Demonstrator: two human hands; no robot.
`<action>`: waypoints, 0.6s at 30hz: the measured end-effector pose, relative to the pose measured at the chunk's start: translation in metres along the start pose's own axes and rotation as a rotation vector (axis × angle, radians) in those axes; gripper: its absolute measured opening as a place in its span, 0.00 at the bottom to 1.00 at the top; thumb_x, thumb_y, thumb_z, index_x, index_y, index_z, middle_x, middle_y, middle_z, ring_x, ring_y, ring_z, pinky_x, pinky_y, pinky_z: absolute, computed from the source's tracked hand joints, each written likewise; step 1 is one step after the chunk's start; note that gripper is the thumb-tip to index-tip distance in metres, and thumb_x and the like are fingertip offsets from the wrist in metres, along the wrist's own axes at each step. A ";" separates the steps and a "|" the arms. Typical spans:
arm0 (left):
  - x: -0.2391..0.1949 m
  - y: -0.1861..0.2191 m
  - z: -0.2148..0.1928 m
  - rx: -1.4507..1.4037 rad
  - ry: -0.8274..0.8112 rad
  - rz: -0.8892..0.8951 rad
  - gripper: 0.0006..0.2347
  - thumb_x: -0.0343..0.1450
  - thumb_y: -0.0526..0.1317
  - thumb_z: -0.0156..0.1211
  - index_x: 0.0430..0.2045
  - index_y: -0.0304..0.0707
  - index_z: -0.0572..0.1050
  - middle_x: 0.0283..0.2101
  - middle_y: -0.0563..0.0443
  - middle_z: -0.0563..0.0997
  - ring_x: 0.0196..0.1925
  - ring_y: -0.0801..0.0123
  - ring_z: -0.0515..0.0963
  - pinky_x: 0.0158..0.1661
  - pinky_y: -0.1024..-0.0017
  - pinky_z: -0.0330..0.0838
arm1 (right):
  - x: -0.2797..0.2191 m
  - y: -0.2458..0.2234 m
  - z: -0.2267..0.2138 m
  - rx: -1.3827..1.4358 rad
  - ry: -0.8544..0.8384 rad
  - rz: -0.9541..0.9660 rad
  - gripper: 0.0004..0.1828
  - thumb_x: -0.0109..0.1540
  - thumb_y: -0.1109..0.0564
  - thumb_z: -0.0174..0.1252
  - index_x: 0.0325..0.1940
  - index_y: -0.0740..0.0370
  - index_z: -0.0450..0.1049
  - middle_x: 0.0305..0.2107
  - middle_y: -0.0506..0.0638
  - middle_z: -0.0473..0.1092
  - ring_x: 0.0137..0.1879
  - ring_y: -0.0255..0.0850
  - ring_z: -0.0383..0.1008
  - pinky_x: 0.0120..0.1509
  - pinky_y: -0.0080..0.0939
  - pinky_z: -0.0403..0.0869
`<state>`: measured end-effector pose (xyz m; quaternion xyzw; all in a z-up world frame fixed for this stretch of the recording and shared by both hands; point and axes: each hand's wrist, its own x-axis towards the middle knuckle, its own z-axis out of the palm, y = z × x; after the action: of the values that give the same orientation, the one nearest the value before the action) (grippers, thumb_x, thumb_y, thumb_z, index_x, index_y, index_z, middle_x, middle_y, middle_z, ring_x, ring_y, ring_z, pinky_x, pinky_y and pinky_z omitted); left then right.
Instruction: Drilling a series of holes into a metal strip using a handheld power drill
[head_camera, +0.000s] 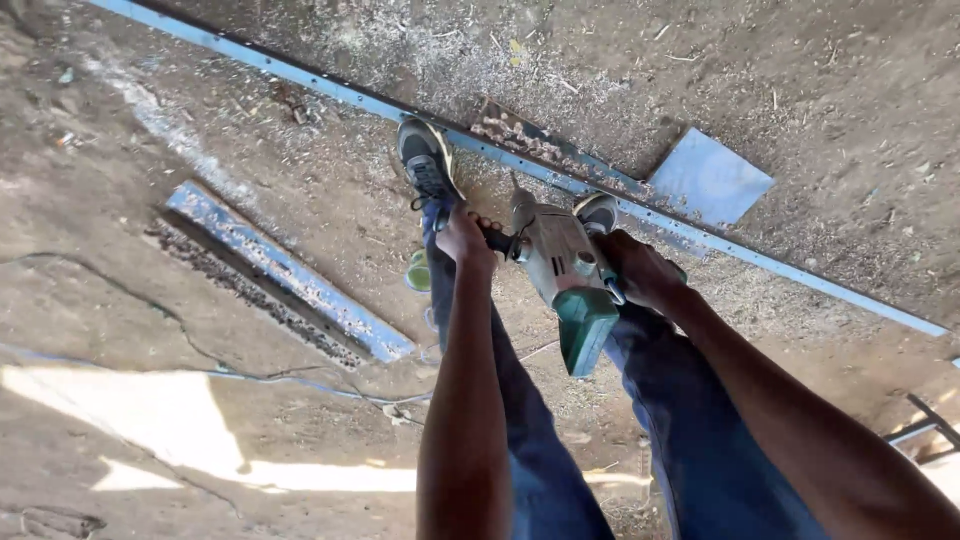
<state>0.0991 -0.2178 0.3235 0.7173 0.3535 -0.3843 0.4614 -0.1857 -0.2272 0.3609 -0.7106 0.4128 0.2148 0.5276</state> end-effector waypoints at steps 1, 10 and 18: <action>0.012 -0.004 0.004 0.003 0.006 -0.020 0.06 0.64 0.33 0.58 0.18 0.32 0.68 0.13 0.52 0.65 0.11 0.67 0.69 0.14 0.63 0.66 | 0.008 0.005 0.001 0.022 0.029 -0.021 0.32 0.57 0.58 0.56 0.67 0.56 0.63 0.45 0.60 0.67 0.45 0.70 0.76 0.42 0.69 0.78; 0.035 -0.022 0.037 0.029 0.006 -0.081 0.05 0.64 0.31 0.56 0.20 0.34 0.67 0.16 0.50 0.65 0.12 0.65 0.70 0.15 0.61 0.68 | 0.023 0.034 0.022 0.088 0.055 0.053 0.37 0.56 0.58 0.54 0.71 0.50 0.61 0.44 0.59 0.66 0.42 0.73 0.74 0.37 0.72 0.76; 0.043 -0.028 0.039 -0.003 0.001 -0.097 0.06 0.67 0.33 0.55 0.27 0.38 0.63 0.17 0.55 0.61 0.12 0.67 0.65 0.16 0.63 0.64 | 0.024 0.040 0.032 0.060 0.013 0.221 0.39 0.56 0.63 0.53 0.73 0.49 0.60 0.47 0.60 0.66 0.43 0.71 0.76 0.40 0.71 0.77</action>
<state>0.0858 -0.2388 0.2634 0.6986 0.3888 -0.4055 0.4432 -0.2005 -0.2099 0.3091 -0.6461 0.4985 0.2546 0.5189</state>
